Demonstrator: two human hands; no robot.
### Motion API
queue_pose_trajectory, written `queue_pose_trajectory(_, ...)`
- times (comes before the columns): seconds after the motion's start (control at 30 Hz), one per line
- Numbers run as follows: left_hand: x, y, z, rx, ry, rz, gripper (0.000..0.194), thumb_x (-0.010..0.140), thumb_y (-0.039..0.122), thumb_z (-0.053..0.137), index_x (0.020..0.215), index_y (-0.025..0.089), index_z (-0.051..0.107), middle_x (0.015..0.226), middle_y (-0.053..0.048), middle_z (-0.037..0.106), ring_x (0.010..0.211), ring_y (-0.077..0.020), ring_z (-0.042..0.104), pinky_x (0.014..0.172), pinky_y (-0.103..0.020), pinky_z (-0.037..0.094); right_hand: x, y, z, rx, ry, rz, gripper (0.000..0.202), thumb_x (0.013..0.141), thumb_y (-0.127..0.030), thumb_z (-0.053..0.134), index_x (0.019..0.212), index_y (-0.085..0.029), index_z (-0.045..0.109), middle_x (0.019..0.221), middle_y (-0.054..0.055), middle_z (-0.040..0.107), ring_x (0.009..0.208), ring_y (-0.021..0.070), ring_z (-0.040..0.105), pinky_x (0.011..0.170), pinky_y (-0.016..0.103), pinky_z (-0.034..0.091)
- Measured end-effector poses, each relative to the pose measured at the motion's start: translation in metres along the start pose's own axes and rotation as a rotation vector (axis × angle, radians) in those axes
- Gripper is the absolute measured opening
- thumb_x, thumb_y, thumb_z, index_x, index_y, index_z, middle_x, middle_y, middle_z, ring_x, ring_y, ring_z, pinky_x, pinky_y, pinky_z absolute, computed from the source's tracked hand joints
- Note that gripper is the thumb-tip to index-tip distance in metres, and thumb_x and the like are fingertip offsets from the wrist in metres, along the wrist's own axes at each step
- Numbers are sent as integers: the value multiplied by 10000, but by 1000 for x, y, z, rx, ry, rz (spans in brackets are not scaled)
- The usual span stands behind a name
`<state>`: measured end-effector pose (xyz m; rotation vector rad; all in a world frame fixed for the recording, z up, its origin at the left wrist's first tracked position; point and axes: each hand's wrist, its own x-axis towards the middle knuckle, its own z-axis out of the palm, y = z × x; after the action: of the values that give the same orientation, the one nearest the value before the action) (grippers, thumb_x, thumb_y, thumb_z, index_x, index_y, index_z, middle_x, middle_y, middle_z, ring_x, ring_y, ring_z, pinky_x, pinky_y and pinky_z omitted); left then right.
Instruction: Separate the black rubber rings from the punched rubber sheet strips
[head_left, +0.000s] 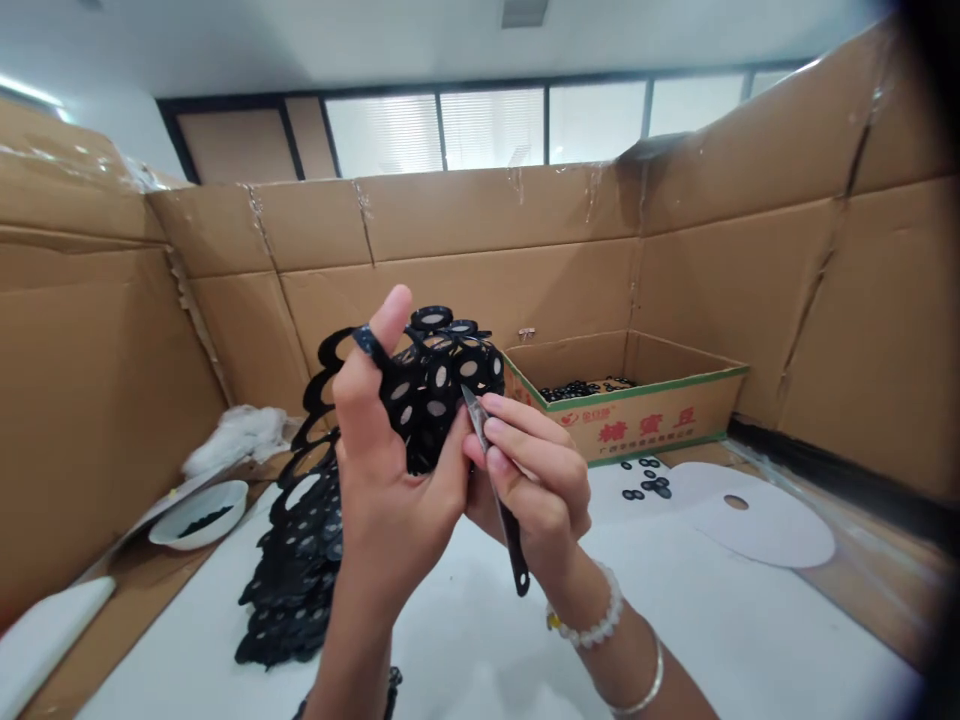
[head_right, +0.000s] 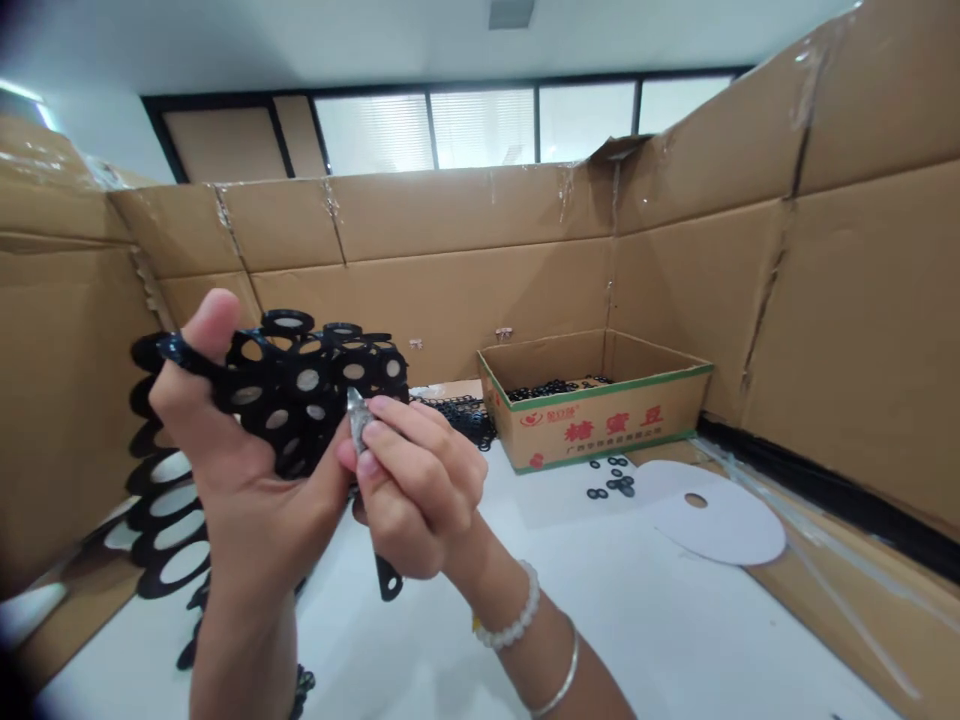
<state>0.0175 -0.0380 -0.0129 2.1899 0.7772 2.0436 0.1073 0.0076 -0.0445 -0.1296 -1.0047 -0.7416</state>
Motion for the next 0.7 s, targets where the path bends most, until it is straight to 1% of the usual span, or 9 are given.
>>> queue_pose_trajectory(0.1, 1, -5, -2, 182, 28, 111, 844, 825, 103, 697, 1475, 491, 324, 1606, 99, 269, 1426, -268, 388, 1133, -416, 439, -3, 5, 4, 71, 23, 66, 173, 852, -56, 673, 790, -180, 570, 858, 9, 671, 903, 191, 753, 721, 298, 692)
queue_pose_trajectory(0.17, 3, -8, -3, 258, -9, 156, 831, 847, 101, 665, 1495, 478, 307, 1605, 92, 299, 1408, -254, 427, 1105, -377, 470, -7, 10, 8, 104, 27, 96, 167, 867, -60, 656, 789, -179, 570, 850, 11, 670, 894, 191, 753, 718, 299, 689)
queue_pose_trajectory(0.3, 7, -14, -4, 413, -138, 248, 856, 864, 65, 609, 1533, 457, 245, 1449, 71, 551, 1234, -205, 613, 946, -271, 557, -16, 19, 15, 80, 49, 74, 172, 861, -69, 663, 757, -175, 577, 813, 33, 677, 845, 183, 736, 688, 291, 661)
queue_pose_trajectory(0.37, 9, -17, -6, 473, -163, 248, 858, 875, 74, 595, 1545, 447, 209, 1393, 64, 606, 1111, -187, 683, 850, -247, 580, -15, 23, 16, 76, 41, 84, 187, 853, -56, 657, 743, -180, 571, 779, 36, 679, 820, 177, 713, 681, 295, 640)
queue_pose_trajectory(0.43, 11, -21, -10, 491, -170, 204, 841, 888, 113, 598, 1546, 448, 197, 1415, 59, 588, 1043, -177, 706, 810, -243, 581, -8, 27, 13, 125, -53, 148, 208, 844, -32, 637, 742, -194, 555, 754, 32, 686, 812, 176, 690, 705, 318, 625)
queue_pose_trajectory(0.5, 12, -25, -16, 477, -180, 164, 810, 899, 174, 612, 1543, 449, 206, 1434, 56, 569, 1051, -171, 697, 840, -245, 570, 3, 31, 9, 228, -218, 225, 218, 837, -43, 649, 746, -204, 534, 778, 36, 710, 837, 181, 689, 751, 343, 613)
queue_pose_trajectory(0.6, 14, -31, -24, 444, -206, 148, 781, 894, 272, 642, 1543, 427, 235, 1400, 36, 588, 1086, -171, 671, 884, -242, 553, 14, 35, 2, 389, -431, 316, 222, 850, -89, 675, 753, -204, 511, 842, 55, 736, 857, 174, 723, 730, 300, 608)
queue_pose_trajectory(0.67, 14, -33, -27, 455, -207, 130, 761, 889, 299, 642, 1541, 403, 262, 1331, 13, 628, 1013, -162, 683, 830, -228, 560, 15, 34, 0, 394, -499, 331, 206, 868, -95, 656, 771, -203, 510, 887, 73, 744, 870, 173, 739, 697, 268, 607)
queue_pose_trajectory(0.7, 14, -34, -27, 467, -209, 113, 751, 890, 304, 636, 1540, 392, 272, 1291, 4, 648, 953, -154, 692, 794, -222, 563, 13, 33, 1, 374, -509, 324, 188, 876, -91, 639, 788, -201, 515, 909, 83, 747, 882, 174, 742, 698, 261, 610)
